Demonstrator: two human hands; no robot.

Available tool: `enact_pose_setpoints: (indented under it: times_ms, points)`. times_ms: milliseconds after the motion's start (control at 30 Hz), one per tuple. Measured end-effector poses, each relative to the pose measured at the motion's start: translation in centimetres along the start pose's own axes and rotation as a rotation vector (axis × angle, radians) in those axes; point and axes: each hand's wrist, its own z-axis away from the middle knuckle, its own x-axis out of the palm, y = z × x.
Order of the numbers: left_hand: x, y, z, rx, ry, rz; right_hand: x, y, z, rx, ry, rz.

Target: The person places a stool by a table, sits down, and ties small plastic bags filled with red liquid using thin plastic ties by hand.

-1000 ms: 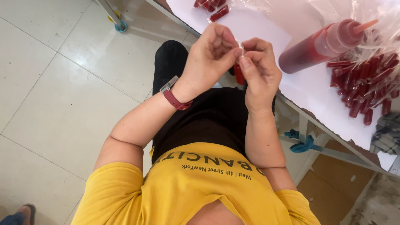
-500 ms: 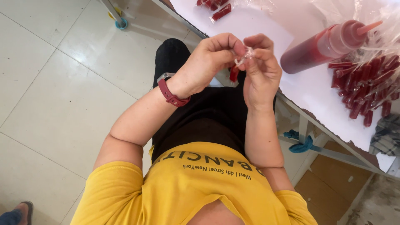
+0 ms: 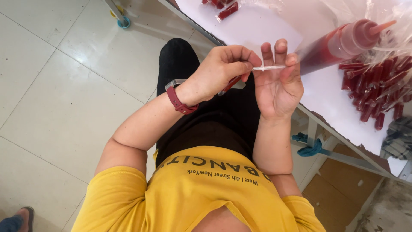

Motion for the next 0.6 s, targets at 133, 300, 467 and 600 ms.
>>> enact_pose_setpoints:
  times_ms: [133, 300, 467, 600]
  points:
    - [0.5, -0.3, -0.2, 0.029, 0.004, -0.092, 0.4, -0.2, 0.3, -0.063, 0.034, 0.091]
    - [2.8, -0.8, 0.6, 0.084, 0.046, -0.373, 0.8, -1.2, 1.0, -0.108, 0.09, 0.121]
    - [4.4, -1.4, 2.3, 0.086, -0.064, -0.428, 0.7, -4.9, 3.8, -0.252, 0.109, 0.151]
    - [7.0, -2.8, 3.5, 0.214, -0.186, -0.388, -0.8, -8.7, 5.9, -0.333, 0.088, 0.205]
